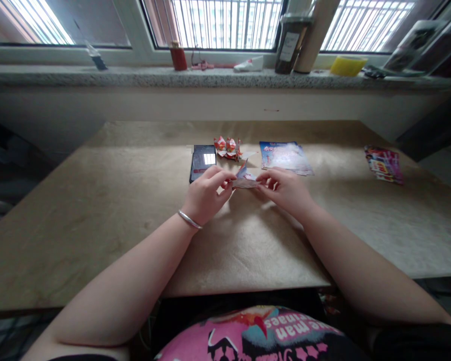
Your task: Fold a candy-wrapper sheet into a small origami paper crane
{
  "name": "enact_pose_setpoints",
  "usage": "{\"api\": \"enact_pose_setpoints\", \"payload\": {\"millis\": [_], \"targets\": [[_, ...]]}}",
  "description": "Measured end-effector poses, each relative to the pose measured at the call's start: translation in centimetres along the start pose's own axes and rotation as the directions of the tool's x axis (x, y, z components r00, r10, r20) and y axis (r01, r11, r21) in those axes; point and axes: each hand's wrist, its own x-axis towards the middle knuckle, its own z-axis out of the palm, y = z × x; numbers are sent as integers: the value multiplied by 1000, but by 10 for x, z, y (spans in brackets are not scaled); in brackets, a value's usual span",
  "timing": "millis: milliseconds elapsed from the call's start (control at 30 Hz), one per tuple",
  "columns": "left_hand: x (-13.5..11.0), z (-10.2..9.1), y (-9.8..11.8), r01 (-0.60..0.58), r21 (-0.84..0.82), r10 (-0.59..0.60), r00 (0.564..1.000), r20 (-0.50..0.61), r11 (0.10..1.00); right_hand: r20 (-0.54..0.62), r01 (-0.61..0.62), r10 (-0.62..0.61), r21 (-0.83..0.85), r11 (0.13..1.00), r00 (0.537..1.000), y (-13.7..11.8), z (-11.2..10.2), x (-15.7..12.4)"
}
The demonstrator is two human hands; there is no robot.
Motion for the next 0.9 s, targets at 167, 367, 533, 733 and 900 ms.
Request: {"api": "enact_pose_setpoints", "payload": {"millis": [167, 367, 533, 733, 900], "targets": [[0, -1, 1, -14, -55, 18, 998, 59, 998, 0, 53, -53, -33, 998, 999, 1, 0, 1], [1, -3, 0, 52, -101, -38, 990, 138, 994, 69, 191, -189, -25, 981, 979, 9, 3, 0], [2, 0, -4, 162, -66, -153, 981, 117, 985, 170, 308, -288, -101, 946, 942, 9, -2, 1], [3, 2, -10, 226, 14, -225, 961, 161, 974, 298, 369, -317, -136, 919, 900, 8, -5, 1], [4, 0, -10, 185, 140, -210, 958, 196, 973, 377, 366, -293, -137, 920, 879, 8, -7, 1]]}}
